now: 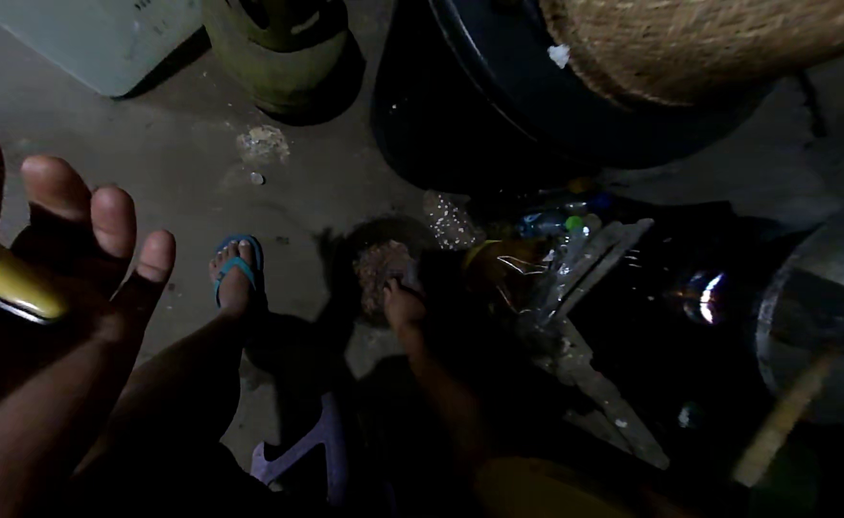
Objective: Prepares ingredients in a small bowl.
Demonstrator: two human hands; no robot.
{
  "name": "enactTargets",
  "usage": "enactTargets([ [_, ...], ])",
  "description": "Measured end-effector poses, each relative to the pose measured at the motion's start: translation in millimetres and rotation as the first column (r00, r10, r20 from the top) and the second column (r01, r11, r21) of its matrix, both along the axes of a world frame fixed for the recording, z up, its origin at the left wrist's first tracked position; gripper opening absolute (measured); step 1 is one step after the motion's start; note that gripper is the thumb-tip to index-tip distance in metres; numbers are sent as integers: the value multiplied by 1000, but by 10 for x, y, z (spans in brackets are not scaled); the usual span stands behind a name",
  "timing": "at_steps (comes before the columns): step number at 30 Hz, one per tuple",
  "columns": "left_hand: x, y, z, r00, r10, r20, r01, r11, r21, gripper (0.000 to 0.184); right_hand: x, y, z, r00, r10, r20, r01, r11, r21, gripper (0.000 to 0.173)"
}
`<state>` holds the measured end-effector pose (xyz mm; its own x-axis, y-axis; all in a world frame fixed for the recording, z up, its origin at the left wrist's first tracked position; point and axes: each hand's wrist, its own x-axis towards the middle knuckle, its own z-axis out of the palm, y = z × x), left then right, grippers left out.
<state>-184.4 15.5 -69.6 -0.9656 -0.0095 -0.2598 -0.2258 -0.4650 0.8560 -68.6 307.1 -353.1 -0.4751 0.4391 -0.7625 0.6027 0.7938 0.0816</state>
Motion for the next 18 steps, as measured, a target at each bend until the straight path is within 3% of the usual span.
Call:
enactTargets([
  [3, 26, 49, 3, 999, -37, 26, 36, 997, 62, 31, -96, 230, -94, 1000, -7, -2, 6, 988, -152, 44],
  [4, 0, 76, 28, 998, -7, 66, -1, 991, 133, 27, -115, 364, -157, 992, -96, -78, 76, 971, -228, 41],
  [5, -33, 57, 42, 996, 21, 91, -39, 978, 205, 35, -172, 461, -218, 973, -186, -134, 138, 941, -310, 39],
  [7, -14, -35, 37, 996, 42, 78, -58, 977, 204, 40, -109, 458, -164, 945, -279, -170, 191, 894, -405, 39],
  [8, 23, -67, 24, 998, 37, 52, -45, 988, 147, 35, -27, 412, -105, 950, -263, -168, 179, 901, -396, 40],
  [10, 77, -124, -15, 1000, -5, 16, 4, 999, 37, 25, 185, 254, -20, 991, -60, -116, 33, 974, -223, 45],
  [12, 70, -100, -12, 1000, -1, 12, 0, 1000, 30, 24, 249, 136, -80, 988, 152, -22, -153, 987, -55, 47],
  [13, 57, -58, 0, 1000, 16, 10, -16, 999, 37, 27, 146, 137, -109, 988, 153, -12, -153, 988, -33, 47],
  [16, 52, 29, 12, 999, -49, -11, 49, 999, -10, 36, -214, 369, -346, 971, -118, -210, 76, 977, -198, 42],
  [18, -4, -7, 23, 999, -15, 43, 6, 982, 191, 36, -357, 525, -226, 944, -248, -220, 162, 925, -345, 38],
])
